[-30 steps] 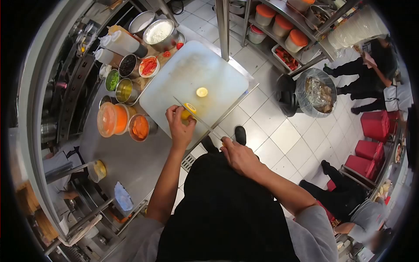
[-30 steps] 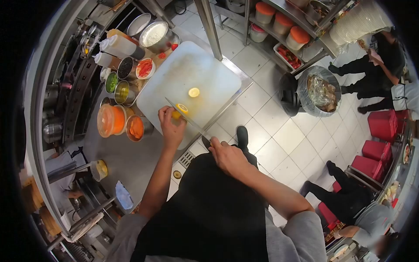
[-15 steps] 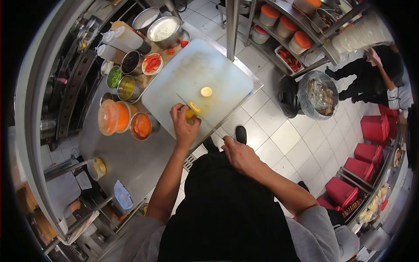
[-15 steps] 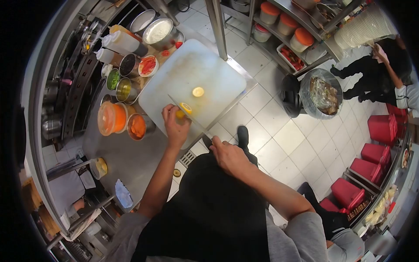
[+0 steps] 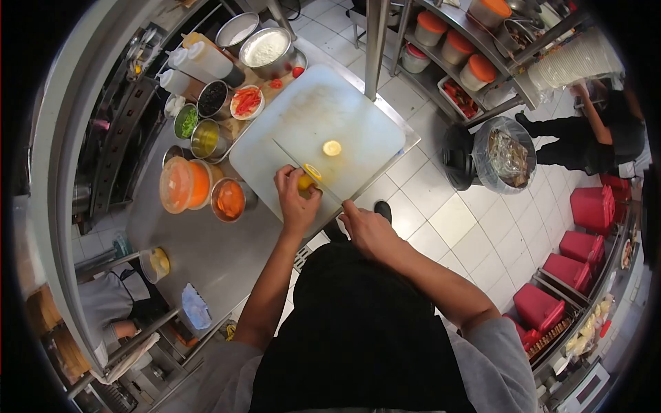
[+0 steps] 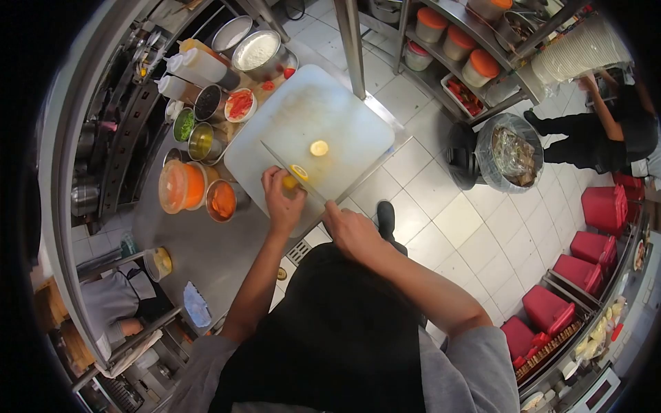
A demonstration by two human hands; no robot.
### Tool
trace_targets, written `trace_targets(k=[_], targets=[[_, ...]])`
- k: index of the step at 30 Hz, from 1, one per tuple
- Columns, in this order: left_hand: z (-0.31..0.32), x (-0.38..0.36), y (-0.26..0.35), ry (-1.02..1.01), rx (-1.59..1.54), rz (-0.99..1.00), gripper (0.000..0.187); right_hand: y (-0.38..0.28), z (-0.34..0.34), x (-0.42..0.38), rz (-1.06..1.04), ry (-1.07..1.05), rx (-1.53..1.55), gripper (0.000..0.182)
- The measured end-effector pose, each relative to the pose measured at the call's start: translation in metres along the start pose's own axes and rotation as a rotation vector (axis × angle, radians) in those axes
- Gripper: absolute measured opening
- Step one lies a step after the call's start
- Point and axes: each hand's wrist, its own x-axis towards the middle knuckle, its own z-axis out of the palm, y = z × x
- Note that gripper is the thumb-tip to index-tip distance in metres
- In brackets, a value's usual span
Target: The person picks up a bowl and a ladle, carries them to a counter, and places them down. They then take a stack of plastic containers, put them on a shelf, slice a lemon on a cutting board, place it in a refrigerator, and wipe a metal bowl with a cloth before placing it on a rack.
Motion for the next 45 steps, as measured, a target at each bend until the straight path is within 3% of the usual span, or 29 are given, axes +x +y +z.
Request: trace_targets(k=[14, 19, 26, 29, 31, 34, 36, 38, 41, 42, 43, 45], targets=[[0.002, -0.001, 0.001, 0.016, -0.002, -0.003, 0.037, 0.02, 0.027, 0.056, -0.022, 0.032, 0.03, 0.027], [0.002, -0.002, -0.004, 0.016, 0.012, 0.01, 0.037, 0.024, 0.018, 0.068, 0.061, -0.083, 0.058, 0.031], [-0.012, -0.012, -0.011, 0.017, -0.103, -0.049, 0.039, 0.031, -0.017, 0.054, -0.013, -0.073, 0.133, 0.03], [-0.02, -0.017, -0.007, 0.043, -0.153, -0.068, 0.043, 0.04, -0.04, 0.052, -0.014, 0.18, -0.041, 0.027], [-0.022, -0.015, -0.005, -0.041, -0.164, -0.179, 0.047, 0.058, -0.05, 0.07, -0.074, 0.306, -0.251, 0.028], [-0.01, -0.022, -0.021, 0.082, -0.051, -0.207, 0.047, 0.089, -0.046, 0.099, -0.101, 0.303, -0.366, 0.026], [-0.019, -0.027, -0.013, 0.087, -0.188, -0.362, 0.053, 0.088, -0.045, 0.105, -0.167, 0.351, -0.481, 0.03], [-0.025, -0.047, -0.006, 0.186, -0.168, -0.391, 0.06, 0.071, -0.052, 0.104, -0.373, 0.443, -0.559, 0.028], [-0.017, -0.092, -0.018, 0.39, -0.273, -0.288, 0.065, 0.026, -0.039, 0.095, -0.635, 0.275, -0.353, 0.033], [-0.014, -0.108, -0.018, 0.429, -0.309, -0.263, 0.064, 0.022, -0.032, 0.096, -0.46, 0.046, -0.376, 0.036], [-0.022, -0.123, -0.007, 0.427, -0.333, -0.32, 0.064, 0.023, -0.022, 0.099, -0.679, -0.004, -0.359, 0.037], [-0.025, -0.155, 0.018, 0.467, -0.532, -0.393, 0.063, 0.004, -0.017, 0.086, -0.703, -0.083, -0.396, 0.037]])
